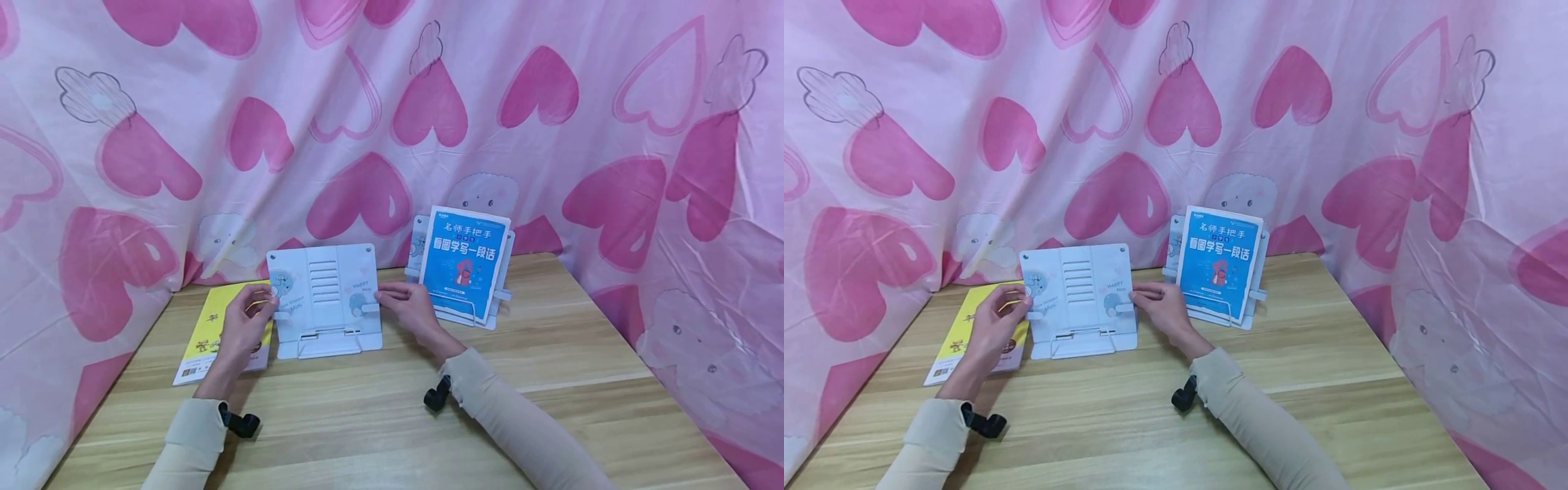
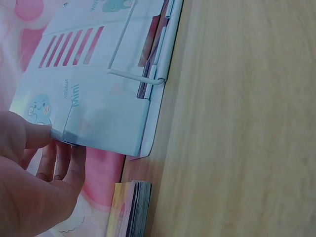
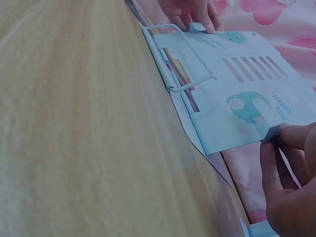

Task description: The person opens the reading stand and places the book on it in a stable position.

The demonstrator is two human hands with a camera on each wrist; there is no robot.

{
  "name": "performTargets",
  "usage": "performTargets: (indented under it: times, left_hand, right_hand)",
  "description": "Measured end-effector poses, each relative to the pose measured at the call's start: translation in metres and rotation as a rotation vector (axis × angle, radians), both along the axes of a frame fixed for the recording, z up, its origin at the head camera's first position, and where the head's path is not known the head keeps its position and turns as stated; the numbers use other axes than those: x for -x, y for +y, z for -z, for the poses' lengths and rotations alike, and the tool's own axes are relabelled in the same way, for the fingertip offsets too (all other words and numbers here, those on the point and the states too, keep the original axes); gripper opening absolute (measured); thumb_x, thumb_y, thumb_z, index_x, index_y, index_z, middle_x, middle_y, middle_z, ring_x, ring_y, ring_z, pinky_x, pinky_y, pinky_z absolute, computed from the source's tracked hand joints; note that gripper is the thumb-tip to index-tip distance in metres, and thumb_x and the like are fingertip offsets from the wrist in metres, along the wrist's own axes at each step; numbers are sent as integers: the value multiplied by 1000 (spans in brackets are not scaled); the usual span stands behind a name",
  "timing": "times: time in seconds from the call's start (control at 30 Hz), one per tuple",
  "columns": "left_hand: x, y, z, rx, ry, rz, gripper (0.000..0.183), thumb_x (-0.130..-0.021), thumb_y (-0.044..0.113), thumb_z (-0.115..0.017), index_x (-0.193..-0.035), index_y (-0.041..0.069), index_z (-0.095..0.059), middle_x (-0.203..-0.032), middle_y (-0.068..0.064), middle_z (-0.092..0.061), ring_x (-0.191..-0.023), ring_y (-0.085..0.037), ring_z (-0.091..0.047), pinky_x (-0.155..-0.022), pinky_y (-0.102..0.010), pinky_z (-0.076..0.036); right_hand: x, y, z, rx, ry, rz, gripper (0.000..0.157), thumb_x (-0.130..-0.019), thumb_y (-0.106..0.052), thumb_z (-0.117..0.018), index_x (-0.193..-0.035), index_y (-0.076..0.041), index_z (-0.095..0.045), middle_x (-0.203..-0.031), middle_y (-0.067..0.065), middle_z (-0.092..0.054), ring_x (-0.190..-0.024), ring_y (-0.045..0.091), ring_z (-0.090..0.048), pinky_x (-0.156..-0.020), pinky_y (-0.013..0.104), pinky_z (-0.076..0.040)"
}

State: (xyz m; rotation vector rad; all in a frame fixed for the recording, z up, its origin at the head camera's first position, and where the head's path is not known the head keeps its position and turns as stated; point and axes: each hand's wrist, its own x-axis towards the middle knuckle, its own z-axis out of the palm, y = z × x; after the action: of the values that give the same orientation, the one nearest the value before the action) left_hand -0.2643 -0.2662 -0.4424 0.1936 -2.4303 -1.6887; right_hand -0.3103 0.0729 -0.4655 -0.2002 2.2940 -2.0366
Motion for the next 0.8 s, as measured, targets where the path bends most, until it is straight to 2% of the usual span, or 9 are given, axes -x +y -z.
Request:
performTargets:
  times: [0.5, 0.8]
  left_hand:
    - [1, 5, 1, 30, 128, 3, 39, -111, 32, -62, -144, 12, -53, -142, -8, -59, -129, -19, -57, -97, -8, -48]
    - [1, -5, 5, 20, 142, 87, 39, -111, 33, -62, -142, 12, -51, -146, -5, -59, -135, -18, -57, -97, -8, -49]
  right_hand:
    - [1, 4, -2, -10, 51, -27, 27, -101, -34, -78, -128, -31, -81, -128, -7, -81, -128, 17, -72, -114, 45, -56]
    - [5, 11, 1, -8, 62, -94, 29, -99, -42, -80, -126, -32, -82, -130, -9, -79, -129, 17, -70, -114, 46, -56]
